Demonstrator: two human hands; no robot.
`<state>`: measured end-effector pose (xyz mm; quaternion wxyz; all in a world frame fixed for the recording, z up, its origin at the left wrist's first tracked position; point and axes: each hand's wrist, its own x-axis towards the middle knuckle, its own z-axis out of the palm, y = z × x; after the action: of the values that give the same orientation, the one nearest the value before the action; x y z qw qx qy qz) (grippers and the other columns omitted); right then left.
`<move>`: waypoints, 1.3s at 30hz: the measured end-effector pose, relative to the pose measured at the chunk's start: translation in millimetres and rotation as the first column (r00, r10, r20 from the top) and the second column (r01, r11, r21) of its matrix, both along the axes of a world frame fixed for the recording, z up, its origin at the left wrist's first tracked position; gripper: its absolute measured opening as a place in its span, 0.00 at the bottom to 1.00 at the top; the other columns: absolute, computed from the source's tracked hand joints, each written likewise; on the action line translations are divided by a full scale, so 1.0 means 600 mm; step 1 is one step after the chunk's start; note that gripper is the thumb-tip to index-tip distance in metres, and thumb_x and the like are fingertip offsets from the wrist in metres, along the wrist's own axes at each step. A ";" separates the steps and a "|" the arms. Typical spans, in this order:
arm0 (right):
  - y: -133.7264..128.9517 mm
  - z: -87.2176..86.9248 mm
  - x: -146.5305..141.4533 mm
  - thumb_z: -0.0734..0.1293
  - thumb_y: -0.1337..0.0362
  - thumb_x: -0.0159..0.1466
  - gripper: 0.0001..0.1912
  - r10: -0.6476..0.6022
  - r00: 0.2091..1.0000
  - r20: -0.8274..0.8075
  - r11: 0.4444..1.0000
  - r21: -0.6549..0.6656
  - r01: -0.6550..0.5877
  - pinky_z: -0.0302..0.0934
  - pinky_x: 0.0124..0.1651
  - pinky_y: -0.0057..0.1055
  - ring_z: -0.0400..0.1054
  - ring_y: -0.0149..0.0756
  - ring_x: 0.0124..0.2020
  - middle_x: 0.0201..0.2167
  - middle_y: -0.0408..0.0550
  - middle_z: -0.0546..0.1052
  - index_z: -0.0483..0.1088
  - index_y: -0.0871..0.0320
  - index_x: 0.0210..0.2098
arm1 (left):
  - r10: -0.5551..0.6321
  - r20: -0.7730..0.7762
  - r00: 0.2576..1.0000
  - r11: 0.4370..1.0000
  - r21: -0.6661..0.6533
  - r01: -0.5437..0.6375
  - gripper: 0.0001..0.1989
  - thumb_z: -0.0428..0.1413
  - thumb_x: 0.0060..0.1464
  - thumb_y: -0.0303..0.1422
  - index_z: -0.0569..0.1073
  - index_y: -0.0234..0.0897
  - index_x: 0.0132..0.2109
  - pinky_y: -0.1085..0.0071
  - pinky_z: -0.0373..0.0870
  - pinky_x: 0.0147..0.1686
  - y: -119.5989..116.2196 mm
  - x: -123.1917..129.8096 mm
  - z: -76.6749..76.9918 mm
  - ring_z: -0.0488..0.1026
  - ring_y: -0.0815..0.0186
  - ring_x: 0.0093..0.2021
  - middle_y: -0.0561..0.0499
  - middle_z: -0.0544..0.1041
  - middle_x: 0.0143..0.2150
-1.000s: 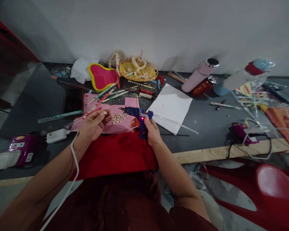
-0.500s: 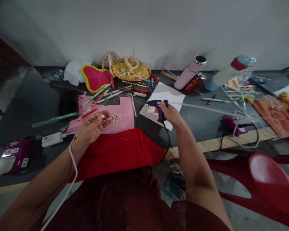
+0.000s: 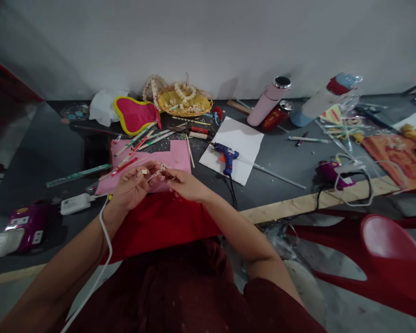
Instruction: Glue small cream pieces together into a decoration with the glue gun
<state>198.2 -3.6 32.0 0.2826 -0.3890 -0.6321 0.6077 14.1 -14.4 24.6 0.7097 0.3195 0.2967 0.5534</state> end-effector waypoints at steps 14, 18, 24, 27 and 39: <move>-0.003 0.015 -0.002 0.60 0.64 0.64 0.17 -0.034 0.987 -0.155 0.974 0.216 0.067 0.62 0.36 0.28 0.62 0.28 0.32 0.35 0.45 0.69 0.67 0.54 0.52 | 0.001 -0.015 1.000 1.000 -0.021 -0.001 0.04 0.63 0.46 0.31 0.77 0.36 0.32 0.64 0.68 0.52 0.004 0.001 -0.014 0.73 0.64 0.46 0.48 0.72 0.52; -0.014 0.008 -0.018 0.55 0.70 0.65 0.23 -0.054 0.997 0.046 0.812 0.584 0.017 0.61 0.52 0.37 0.63 0.34 0.46 0.43 0.49 0.69 0.59 0.51 0.59 | 0.016 -0.016 1.000 1.000 -0.019 -0.017 0.04 0.63 0.46 0.31 0.78 0.37 0.32 0.64 0.67 0.52 0.005 0.005 -0.017 0.73 0.65 0.46 0.48 0.74 0.51; -0.019 -0.020 -0.027 0.54 0.73 0.63 0.31 -0.268 0.853 0.448 0.584 0.779 -0.226 0.64 0.50 0.38 0.61 0.40 0.50 0.49 0.53 0.67 0.49 0.51 0.65 | 0.058 0.001 0.998 0.997 -0.052 -0.058 0.06 0.63 0.46 0.32 0.78 0.37 0.35 0.65 0.67 0.51 0.004 0.008 -0.017 0.72 0.63 0.49 0.47 0.75 0.50; -0.023 -0.025 -0.026 0.54 0.70 0.66 0.28 -0.392 0.757 0.523 0.518 0.806 -0.288 0.65 0.48 0.40 0.61 0.42 0.47 0.49 0.53 0.69 0.50 0.51 0.64 | 0.053 0.013 0.998 0.998 -0.031 -0.053 0.05 0.62 0.47 0.31 0.78 0.37 0.34 0.66 0.67 0.50 0.003 0.008 -0.017 0.72 0.64 0.49 0.49 0.74 0.52; -0.004 -0.029 -0.002 0.59 0.65 0.65 0.21 -0.467 0.872 0.146 0.702 0.661 0.265 0.66 0.39 0.32 0.66 0.33 0.37 0.45 0.51 0.68 0.59 0.53 0.58 | -0.016 0.078 0.997 1.000 -0.011 0.017 0.06 0.64 0.44 0.33 0.76 0.38 0.31 0.57 0.65 0.56 0.001 0.001 0.007 0.63 0.55 0.60 0.49 0.67 0.59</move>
<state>197.1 -5.7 14.9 0.4107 -0.4808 -0.7404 0.2280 14.9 -14.1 28.9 0.7272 0.2960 0.2691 0.5578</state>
